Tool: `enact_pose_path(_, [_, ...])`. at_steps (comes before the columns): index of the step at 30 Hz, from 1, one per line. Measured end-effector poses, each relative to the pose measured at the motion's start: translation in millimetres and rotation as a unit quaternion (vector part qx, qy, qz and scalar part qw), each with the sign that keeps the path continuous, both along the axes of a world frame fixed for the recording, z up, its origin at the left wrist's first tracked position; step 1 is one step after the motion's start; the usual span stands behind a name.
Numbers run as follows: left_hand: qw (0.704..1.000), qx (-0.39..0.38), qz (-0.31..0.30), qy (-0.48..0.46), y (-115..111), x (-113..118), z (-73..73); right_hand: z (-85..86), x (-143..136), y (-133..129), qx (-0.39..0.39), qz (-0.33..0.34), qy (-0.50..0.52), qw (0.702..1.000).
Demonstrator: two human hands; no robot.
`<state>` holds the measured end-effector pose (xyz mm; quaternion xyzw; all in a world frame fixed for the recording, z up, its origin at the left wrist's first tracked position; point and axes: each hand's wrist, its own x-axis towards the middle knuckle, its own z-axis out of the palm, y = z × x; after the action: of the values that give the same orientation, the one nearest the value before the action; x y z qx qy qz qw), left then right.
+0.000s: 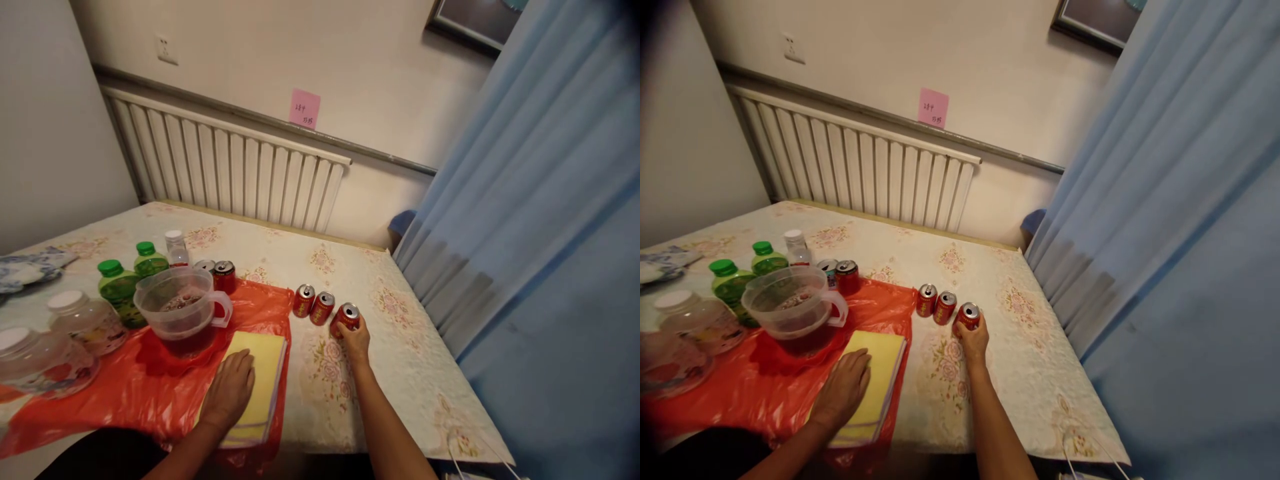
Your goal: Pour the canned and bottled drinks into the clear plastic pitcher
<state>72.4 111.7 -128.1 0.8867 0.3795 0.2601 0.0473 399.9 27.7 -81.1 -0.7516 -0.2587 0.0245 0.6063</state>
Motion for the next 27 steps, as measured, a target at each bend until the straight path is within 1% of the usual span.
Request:
enact_pose_path(3, [1.0, 0.003, 0.002, -0.001, -0.6, 0.5, 1.0, -7.7, 3.4, 11.1, 0.003, 0.001, 0.007, 1.0])
enact_pose_path(6, [1.0, 0.006, 0.002, 0.001, -1.8, 0.8, 3.2, -14.9, 0.6, 15.5, 0.009, 0.01, 0.017, 1.0])
enact_pose_path(10, [1.0, 0.004, -0.002, 0.006, -3.0, 0.7, 5.3, -26.1, -4.8, 11.4, 0.011, 0.029, 0.022, 0.999])
enact_pose_path(16, [1.0, 0.004, -0.003, 0.013, -1.3, 0.4, 0.7, -42.6, -3.4, 3.1, -0.004, 0.028, -0.011, 1.0])
enact_pose_path(20, [1.0, 0.001, -0.004, 0.008, -0.8, 0.5, -0.2, -48.4, -1.0, 3.6, -0.019, 0.025, -0.025, 0.999])
enact_pose_path(27, [1.0, 0.008, -0.007, 0.012, 0.7, -0.4, -1.9, -52.7, 2.0, 6.8, -0.027, 0.028, -0.034, 0.999])
